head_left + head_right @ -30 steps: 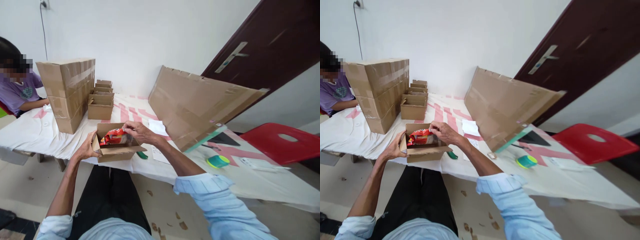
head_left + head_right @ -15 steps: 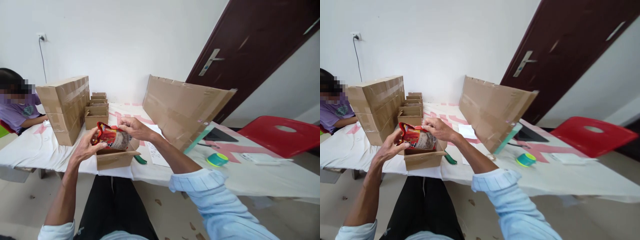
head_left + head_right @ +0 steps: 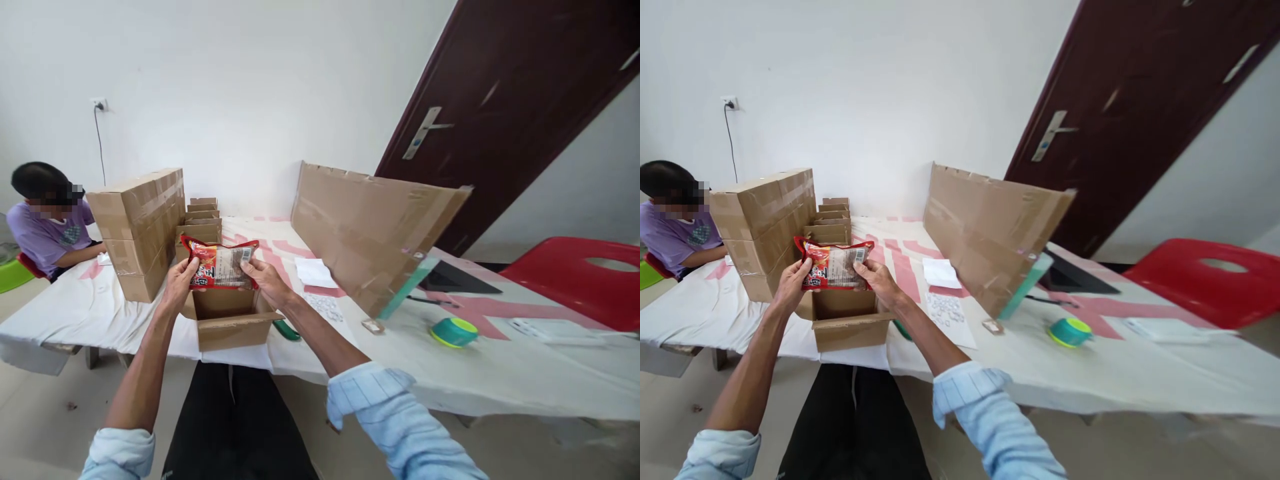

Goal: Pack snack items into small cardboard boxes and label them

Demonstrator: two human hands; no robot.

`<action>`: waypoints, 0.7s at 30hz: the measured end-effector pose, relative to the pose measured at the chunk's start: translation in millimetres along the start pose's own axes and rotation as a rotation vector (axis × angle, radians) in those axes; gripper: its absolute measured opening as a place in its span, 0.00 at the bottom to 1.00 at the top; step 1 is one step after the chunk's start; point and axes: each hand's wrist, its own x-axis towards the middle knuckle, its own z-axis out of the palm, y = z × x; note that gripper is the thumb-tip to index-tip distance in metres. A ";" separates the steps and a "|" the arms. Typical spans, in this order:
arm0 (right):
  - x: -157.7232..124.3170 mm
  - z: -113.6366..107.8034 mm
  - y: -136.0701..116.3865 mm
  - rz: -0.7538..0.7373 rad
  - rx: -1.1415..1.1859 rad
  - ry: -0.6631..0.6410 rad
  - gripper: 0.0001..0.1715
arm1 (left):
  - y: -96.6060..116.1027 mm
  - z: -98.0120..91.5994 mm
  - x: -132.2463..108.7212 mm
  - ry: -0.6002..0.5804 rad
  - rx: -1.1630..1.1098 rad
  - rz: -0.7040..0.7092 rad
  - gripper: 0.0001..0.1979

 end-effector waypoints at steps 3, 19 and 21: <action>7.9 -1.0 16.9 0.081 0.059 0.037 0.23 | -14.2 -7.4 10.1 -0.035 0.016 -0.101 0.32; 10.6 -9.6 53.9 0.278 0.062 0.183 0.18 | -59.7 -15.2 18.2 -0.006 0.046 -0.234 0.28; 10.3 -9.3 53.1 0.274 0.053 0.188 0.19 | -59.0 -14.6 19.1 0.009 0.051 -0.242 0.28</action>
